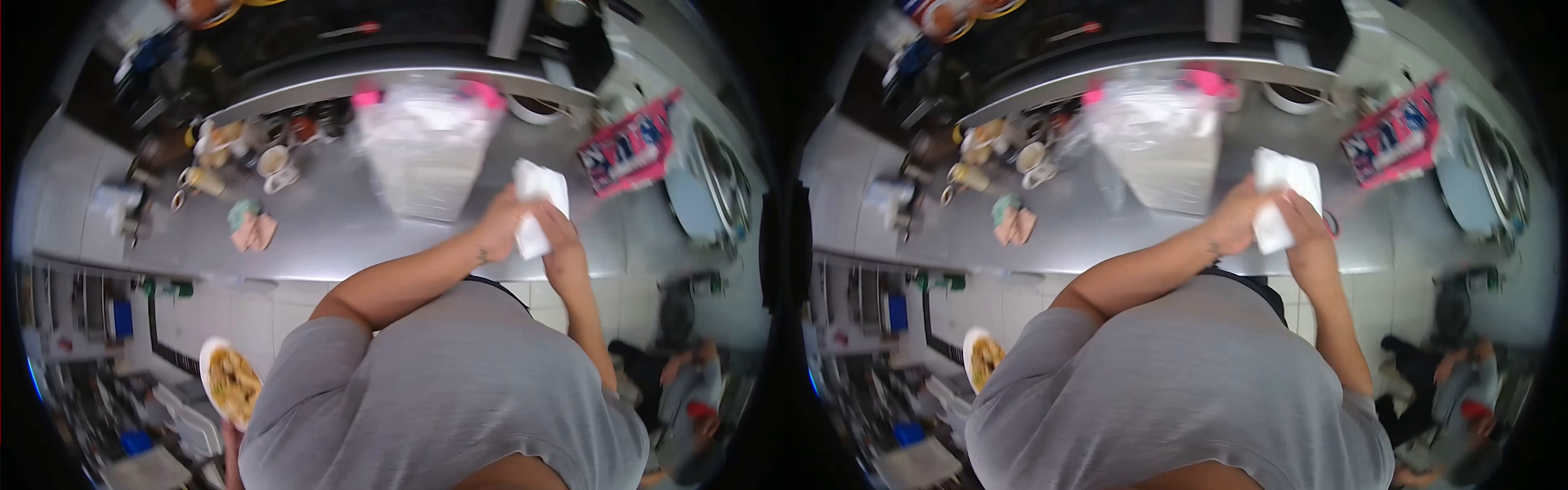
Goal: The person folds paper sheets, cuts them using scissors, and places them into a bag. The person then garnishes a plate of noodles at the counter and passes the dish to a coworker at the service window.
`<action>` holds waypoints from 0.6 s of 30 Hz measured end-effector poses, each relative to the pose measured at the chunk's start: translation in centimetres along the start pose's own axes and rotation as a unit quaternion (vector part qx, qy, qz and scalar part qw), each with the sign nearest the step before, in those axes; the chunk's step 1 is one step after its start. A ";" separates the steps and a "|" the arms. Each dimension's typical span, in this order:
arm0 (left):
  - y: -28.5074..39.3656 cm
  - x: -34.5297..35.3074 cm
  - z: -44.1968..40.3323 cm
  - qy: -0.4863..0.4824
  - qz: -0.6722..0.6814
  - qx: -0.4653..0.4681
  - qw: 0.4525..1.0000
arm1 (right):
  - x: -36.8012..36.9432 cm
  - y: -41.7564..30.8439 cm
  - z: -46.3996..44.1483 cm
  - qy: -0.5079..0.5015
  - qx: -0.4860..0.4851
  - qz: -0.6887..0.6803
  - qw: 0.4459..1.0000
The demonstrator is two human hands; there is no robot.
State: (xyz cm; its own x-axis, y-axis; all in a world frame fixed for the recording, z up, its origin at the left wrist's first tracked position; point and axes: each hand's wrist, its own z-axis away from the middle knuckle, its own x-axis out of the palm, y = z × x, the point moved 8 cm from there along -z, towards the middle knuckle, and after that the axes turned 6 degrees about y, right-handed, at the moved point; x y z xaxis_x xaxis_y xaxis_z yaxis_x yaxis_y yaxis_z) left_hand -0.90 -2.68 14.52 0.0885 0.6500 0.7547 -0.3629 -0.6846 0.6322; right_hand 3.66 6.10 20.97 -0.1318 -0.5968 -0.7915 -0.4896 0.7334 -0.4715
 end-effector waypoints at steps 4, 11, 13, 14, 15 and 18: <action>3.1 -1.7 0.5 0.056 -0.282 0.108 0.952 | -3.0 4.1 -0.2 0.080 0.078 -0.356 0.928; -0.3 -9.0 -1.7 -0.008 -0.412 0.105 0.905 | 5.3 12.3 2.6 -0.030 0.238 -0.455 0.857; -2.9 -13.6 -2.9 0.030 -0.433 0.094 0.896 | 8.5 13.7 4.2 -0.042 0.286 -0.383 0.877; -4.4 -15.2 -2.9 0.052 -0.376 0.076 0.922 | 10.0 14.3 5.0 -0.053 0.296 -0.349 0.888; -5.4 -16.3 -2.9 0.080 -0.320 0.058 0.942 | 11.6 14.5 5.5 -0.042 0.309 -0.391 0.866; -5.2 -15.9 -1.7 0.175 -0.341 0.049 0.922 | 12.7 15.1 6.1 0.019 0.352 -0.361 0.863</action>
State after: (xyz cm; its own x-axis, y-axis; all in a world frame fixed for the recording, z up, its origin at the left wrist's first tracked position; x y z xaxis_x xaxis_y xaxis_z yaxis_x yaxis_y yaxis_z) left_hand -1.95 -8.88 -1.07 -0.0450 0.9955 0.0834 -0.2459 -0.0919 0.9649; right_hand -0.18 11.58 1.46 -0.0456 -0.9817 -0.1847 0.1875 0.1732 -0.9669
